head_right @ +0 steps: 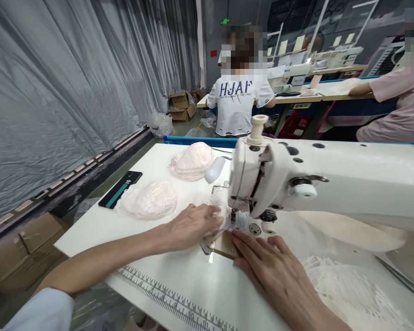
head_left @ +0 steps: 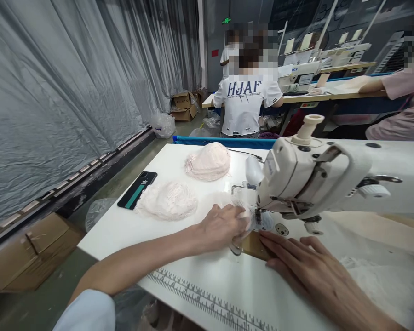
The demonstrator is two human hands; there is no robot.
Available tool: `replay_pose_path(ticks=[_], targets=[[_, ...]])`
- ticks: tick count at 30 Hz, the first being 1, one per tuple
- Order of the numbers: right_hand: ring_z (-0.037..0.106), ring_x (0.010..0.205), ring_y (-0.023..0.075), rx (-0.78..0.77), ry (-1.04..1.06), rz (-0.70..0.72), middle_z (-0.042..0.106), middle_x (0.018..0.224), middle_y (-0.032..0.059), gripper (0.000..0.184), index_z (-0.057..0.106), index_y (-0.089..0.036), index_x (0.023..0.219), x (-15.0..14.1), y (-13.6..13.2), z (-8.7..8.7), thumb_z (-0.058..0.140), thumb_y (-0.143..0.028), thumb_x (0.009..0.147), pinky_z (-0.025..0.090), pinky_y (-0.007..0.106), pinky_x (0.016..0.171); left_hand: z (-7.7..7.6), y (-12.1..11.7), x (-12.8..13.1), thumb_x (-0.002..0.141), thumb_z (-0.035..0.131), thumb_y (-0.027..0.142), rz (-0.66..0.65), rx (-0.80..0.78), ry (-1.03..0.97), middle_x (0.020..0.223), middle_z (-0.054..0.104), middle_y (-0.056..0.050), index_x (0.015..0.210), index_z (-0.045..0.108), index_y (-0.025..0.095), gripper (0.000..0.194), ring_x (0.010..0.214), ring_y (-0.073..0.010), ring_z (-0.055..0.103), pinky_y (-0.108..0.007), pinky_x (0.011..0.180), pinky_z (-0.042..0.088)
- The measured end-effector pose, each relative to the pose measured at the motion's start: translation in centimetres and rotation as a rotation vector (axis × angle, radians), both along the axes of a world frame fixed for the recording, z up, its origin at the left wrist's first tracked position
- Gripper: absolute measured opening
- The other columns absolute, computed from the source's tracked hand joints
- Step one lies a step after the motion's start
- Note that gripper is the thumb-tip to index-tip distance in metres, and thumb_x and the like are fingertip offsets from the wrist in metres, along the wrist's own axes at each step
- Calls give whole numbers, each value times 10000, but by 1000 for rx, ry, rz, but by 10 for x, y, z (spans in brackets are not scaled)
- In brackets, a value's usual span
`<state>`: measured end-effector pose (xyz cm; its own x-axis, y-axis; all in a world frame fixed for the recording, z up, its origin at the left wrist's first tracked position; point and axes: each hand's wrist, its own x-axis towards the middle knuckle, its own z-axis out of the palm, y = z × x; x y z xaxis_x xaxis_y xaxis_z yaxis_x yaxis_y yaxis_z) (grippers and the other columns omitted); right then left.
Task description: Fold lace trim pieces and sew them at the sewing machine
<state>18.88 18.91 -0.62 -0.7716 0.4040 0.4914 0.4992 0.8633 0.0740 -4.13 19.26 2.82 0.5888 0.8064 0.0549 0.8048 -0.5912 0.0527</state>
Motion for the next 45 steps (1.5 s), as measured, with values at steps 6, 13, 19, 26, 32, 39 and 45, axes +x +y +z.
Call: replay_pose_path(ticks=[6,13,19,26,32,39,45], targets=[[627,907,230,-7,12,89,676,1081,69,310,596,-195,1085,-20,-17,15,369,-366,961,436,355,720,14,-31,-57,711,343,-134,29,-22,47,1284,519,-99,1192,507,174,594,1108,-209,508,-391,914,355],[521,1089,317,-66,37,130,595,1166,185,727,544,-118,1164,-59,-64,-9,371,-725,803,405,455,859,9,-119,-40,849,424,34,77,5,23,938,570,-68,1113,507,161,304,798,-183,547,-319,742,416],[449,1163,347,-61,9,144,571,1205,222,935,528,-68,1206,-54,-117,-28,320,-832,709,345,502,927,-17,-150,-50,846,482,568,-108,139,-128,1227,527,-166,1207,467,137,563,1096,-245,515,-411,930,363],[549,1010,251,-54,20,74,627,1110,130,340,575,-132,1117,-67,-145,-42,340,-40,890,366,455,887,-56,-190,-42,862,500,82,-58,594,-239,989,673,-94,1032,572,133,191,898,-169,598,-305,795,385],[565,705,158,-752,-14,169,615,782,25,188,563,-209,994,-42,-160,8,399,-169,912,429,271,659,-35,-225,-25,867,487,166,191,-320,-751,691,626,6,952,612,166,151,582,-101,520,-235,591,361],[535,740,167,-1597,-22,167,571,787,20,249,588,-167,857,-17,-161,3,496,-398,873,416,249,641,-50,-221,-4,749,662,421,472,-1231,-1192,619,509,20,747,579,117,315,566,-67,432,-181,540,344],[476,697,140,-1665,76,219,512,732,3,180,556,-144,804,-7,-158,8,482,-301,853,383,250,636,-50,-216,7,623,775,424,526,-1105,-1245,616,543,5,741,589,105,388,537,-65,448,-180,508,348]])
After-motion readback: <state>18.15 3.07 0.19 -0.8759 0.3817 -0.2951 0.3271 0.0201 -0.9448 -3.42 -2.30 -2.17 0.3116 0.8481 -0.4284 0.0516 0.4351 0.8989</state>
